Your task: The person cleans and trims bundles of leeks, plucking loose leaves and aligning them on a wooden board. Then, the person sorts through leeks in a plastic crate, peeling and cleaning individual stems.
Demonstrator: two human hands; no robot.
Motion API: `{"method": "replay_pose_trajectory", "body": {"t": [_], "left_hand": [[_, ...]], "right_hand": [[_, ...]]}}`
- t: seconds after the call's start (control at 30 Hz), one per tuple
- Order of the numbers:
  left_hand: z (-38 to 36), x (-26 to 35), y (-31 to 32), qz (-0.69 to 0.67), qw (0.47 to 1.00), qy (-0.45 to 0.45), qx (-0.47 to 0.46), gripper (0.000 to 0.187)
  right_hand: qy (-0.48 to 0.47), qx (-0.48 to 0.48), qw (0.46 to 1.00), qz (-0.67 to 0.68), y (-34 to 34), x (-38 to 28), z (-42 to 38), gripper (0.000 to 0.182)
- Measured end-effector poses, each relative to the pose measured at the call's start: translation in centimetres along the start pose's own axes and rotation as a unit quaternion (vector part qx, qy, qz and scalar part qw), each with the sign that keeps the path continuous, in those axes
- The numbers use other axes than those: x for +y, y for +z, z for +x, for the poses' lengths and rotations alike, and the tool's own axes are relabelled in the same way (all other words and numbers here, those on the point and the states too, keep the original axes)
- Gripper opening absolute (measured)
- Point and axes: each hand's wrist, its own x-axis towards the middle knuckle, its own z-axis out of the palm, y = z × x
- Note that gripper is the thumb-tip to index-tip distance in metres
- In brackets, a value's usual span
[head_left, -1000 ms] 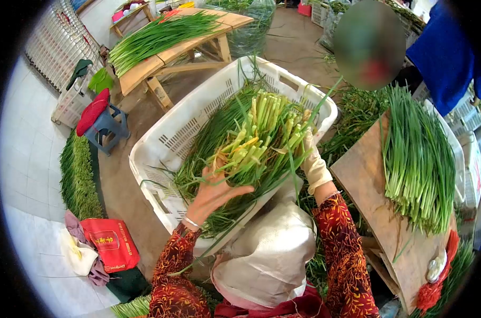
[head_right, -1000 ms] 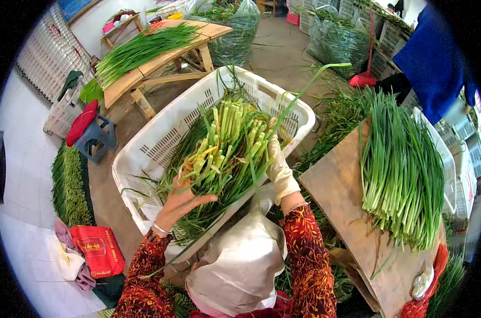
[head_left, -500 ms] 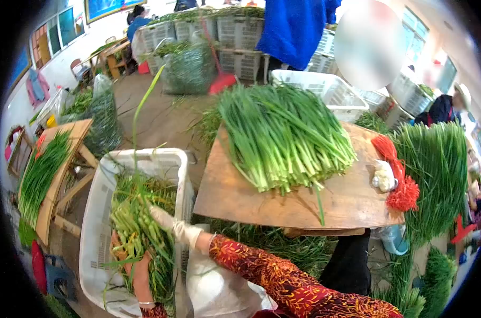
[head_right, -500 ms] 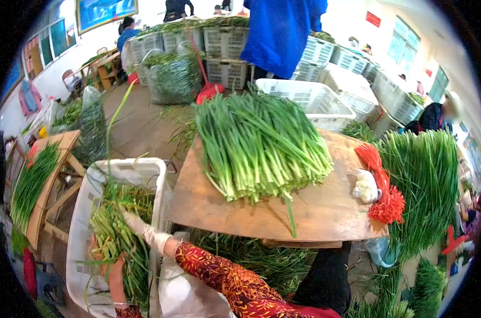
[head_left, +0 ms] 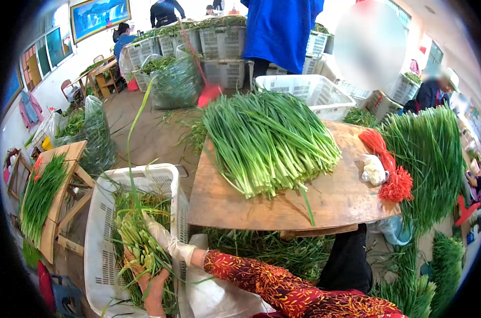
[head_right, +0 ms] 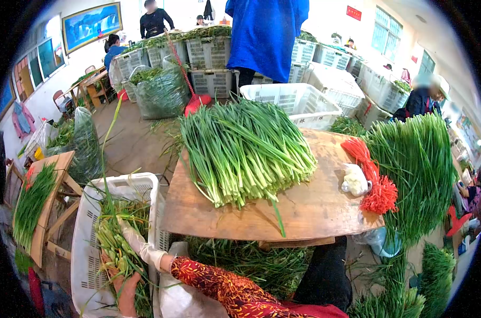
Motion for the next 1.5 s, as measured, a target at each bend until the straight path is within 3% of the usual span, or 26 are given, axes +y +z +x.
{"method": "replay_pose_trajectory", "body": {"t": [0.07, 0.17, 0.27, 0.3, 0.37, 0.4, 0.5, 0.6, 0.63, 0.67, 0.7, 0.73, 0.8, 0.83, 0.9, 0.97, 1.07, 1.1, 1.17, 1.2, 1.23, 1.27, 1.3, 1.33, 1.4, 1.5], "left_hand": [[0.1, -2.3, 0.4, -0.008, 0.999, 0.047, 0.019, 0.066], [0.4, -3.6, 0.2, -0.017, 0.988, -0.130, -0.082, 0.069], [-0.3, -1.1, 0.3, -0.085, 0.995, -0.059, -0.011, 0.070], [-0.2, -0.5, -0.5, -0.124, 0.984, -0.106, -0.076, 0.086], [-0.8, 0.0, -1.0, -0.122, 0.980, -0.118, -0.103, 0.089], [-1.1, 0.1, -1.1, -0.111, 0.983, -0.113, -0.097, 0.090], [-1.5, 0.4, -0.5, -0.065, 0.994, -0.075, -0.038, 0.094], [-1.0, 0.9, 0.9, 0.027, 0.994, 0.023, 0.099, 0.099], [-0.5, 1.1, 1.4, 0.051, 0.988, 0.050, 0.138, 0.100], [0.4, -0.3, 1.5, 0.017, 0.991, 0.064, 0.118, 0.105], [1.3, -1.7, 1.6, -0.018, 0.992, 0.076, 0.096, 0.111], [1.5, -0.5, 1.4, 0.052, 0.987, 0.073, 0.131, 0.107], [2.7, 0.0, 0.7, 0.102, 0.985, 0.070, 0.124, 0.096], [2.7, 0.0, 0.1, 0.039, 0.990, 0.071, 0.115, 0.088], [2.9, 0.7, -1.7, -0.059, 0.992, 0.099, 0.056, 0.078], [4.7, -1.4, -1.8, 0.020, 0.994, 0.107, 0.016, 0.080], [5.6, -1.2, -2.3, 0.078, 0.968, 0.224, 0.077, 0.082], [5.7, -1.5, -2.8, -0.018, 0.987, 0.160, -0.007, 0.079], [7.2, 0.5, -3.9, -0.050, 0.988, 0.144, -0.033, 0.076], [7.4, 2.2, -4.7, -0.092, 0.983, 0.146, -0.065, 0.074], [7.8, 3.2, -5.9, -0.060, 0.985, 0.151, -0.054, 0.074], [8.4, 3.9, -7.0, -0.027, 0.987, 0.154, -0.043, 0.073], [9.7, 4.2, -8.0, 0.022, 0.980, 0.197, -0.016, 0.073], [10.6, 5.1, -8.9, 0.067, 0.967, 0.244, 0.013, 0.072], [10.8, 8.8, -11.1, 0.015, 0.955, 0.296, 0.014, 0.075], [11.2, 11.0, -10.9, -0.037, 0.924, 0.380, 0.030, 0.078]], "right_hand": [[-0.002, 0.017, 1.000, -0.004, 0.4, -0.7, -0.5, 0.054], [-0.057, 0.055, 0.995, -0.056, 0.9, -1.5, -1.2, 0.054], [-0.072, 0.049, 0.994, -0.061, 0.7, -0.7, -0.6, 0.055], [-0.076, 0.054, 0.994, -0.061, 0.6, -1.3, -0.7, 0.055], [0.007, -0.004, 1.000, -0.009, 0.5, -2.4, -1.1, 0.057], [0.050, -0.036, 0.998, 0.018, 0.5, -2.4, -1.0, 0.058], [0.014, -0.040, 0.998, -0.054, 0.4, -3.3, -1.5, 0.057], [0.036, -0.031, 0.993, -0.111, 1.5, -6.5, -3.8, 0.056], [0.095, -0.034, 0.991, -0.084, 1.8, -7.4, -4.4, 0.055], [0.038, -0.022, 0.993, -0.106, 1.4, -5.4, -3.9, 0.057], [0.058, -0.016, 0.997, -0.051, 1.6, -4.9, -3.6, 0.059], [0.088, -0.015, 0.996, 0.005, 1.7, -5.1, -3.8, 0.062], [0.123, -0.023, 0.992, -0.023, 1.8, -6.3, -4.6, 0.067], [0.157, -0.026, 0.987, -0.030, 2.7, -8.1, -5.8, 0.069], [0.144, -0.030, 0.988, -0.047, 3.1, -8.5, -5.7, 0.073], [0.089, -0.034, 0.994, -0.045, 2.8, -7.6, -4.2, 0.068], [0.030, -0.031, 0.998, -0.045, 3.0, -7.4, -3.0, 0.059], [0.020, -0.035, 0.998, -0.041, 3.3, -7.3, -3.1, 0.059], [-0.040, -0.014, 0.993, -0.109, 2.8, -7.9, -2.0, 0.058], [0.017, -0.010, 0.999, -0.032, 3.2, -9.0, -1.3, 0.056], [-0.027, -0.032, 0.998, -0.048, 3.9, -9.9, -1.0, 0.055], [-0.044, 0.008, 0.999, -0.025, 5.1, -10.9, -0.4, 0.048], [-0.128, -0.053, 0.990, -0.014, 5.0, -11.2, 0.7, 0.046], [-0.165, -0.052, 0.985, 0.002, 6.1, -12.3, 1.2, 0.048], [-0.156, -0.129, 0.979, 0.002, 6.9, -16.5, 1.0, 0.051], [-0.145, -0.136, 0.978, 0.055, 7.4, -19.8, 1.0, 0.054]]}}
